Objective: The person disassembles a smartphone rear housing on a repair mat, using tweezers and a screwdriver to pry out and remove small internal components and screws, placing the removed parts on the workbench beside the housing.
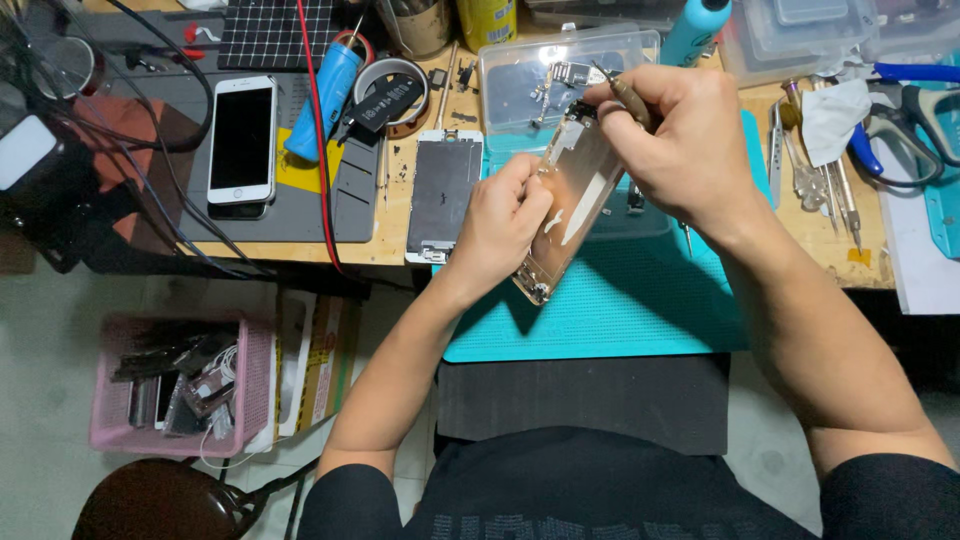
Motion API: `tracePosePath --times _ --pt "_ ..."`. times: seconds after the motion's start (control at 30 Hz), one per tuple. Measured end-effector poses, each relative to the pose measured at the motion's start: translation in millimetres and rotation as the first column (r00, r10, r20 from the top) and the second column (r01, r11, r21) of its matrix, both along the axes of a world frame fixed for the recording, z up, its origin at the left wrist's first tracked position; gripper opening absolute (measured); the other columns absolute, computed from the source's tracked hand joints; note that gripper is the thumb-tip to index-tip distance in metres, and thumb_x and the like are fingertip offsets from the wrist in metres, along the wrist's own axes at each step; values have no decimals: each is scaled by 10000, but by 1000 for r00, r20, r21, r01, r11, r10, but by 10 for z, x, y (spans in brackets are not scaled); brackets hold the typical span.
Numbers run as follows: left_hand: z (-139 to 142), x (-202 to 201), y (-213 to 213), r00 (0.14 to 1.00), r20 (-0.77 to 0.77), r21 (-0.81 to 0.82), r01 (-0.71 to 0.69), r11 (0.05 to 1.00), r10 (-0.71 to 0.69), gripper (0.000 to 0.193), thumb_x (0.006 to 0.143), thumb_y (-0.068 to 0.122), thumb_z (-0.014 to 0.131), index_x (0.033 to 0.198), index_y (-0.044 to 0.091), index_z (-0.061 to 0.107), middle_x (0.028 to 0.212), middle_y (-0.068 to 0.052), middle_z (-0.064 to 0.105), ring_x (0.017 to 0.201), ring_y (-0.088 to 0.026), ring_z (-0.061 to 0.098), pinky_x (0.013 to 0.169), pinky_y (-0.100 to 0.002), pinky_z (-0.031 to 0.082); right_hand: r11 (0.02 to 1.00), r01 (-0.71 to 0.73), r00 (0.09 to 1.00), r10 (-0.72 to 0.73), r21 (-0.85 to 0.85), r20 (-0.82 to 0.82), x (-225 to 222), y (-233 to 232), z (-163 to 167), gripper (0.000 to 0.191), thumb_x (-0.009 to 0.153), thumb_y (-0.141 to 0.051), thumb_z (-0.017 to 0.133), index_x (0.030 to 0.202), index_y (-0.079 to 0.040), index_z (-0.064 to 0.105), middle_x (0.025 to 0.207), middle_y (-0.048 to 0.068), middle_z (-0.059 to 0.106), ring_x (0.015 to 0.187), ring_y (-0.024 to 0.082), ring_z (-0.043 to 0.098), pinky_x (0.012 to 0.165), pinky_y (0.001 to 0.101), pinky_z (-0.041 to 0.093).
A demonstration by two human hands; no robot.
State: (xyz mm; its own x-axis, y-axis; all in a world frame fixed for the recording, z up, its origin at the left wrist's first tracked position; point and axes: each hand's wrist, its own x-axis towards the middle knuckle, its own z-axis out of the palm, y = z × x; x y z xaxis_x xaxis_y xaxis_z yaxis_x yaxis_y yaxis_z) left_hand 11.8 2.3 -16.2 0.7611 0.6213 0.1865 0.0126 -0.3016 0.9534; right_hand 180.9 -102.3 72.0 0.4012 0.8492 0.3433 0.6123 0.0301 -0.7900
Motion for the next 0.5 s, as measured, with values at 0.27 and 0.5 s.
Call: tracePosePath --times 0.27,0.5 --pt "-104 -74 360 962 270 -264 29 964 45 208 1055 57 454 1138 -33 622 900 -32 724 792 -79 678 695 -235 549 995 62 995 -55 -82 82 346 -235 5 224 1134 -192 660 1189 2 756 751 -6 610 673 50 507 604 273 410" --pt "-190 -160 593 952 242 -471 -52 881 185 216 1084 110 448 1157 -16 608 759 -20 647 602 -84 623 547 -238 528 923 39 993 6 -383 117 528 -448 -179 258 1006 -145 676 1230 -42 749 714 67 657 624 109 519 547 295 424"
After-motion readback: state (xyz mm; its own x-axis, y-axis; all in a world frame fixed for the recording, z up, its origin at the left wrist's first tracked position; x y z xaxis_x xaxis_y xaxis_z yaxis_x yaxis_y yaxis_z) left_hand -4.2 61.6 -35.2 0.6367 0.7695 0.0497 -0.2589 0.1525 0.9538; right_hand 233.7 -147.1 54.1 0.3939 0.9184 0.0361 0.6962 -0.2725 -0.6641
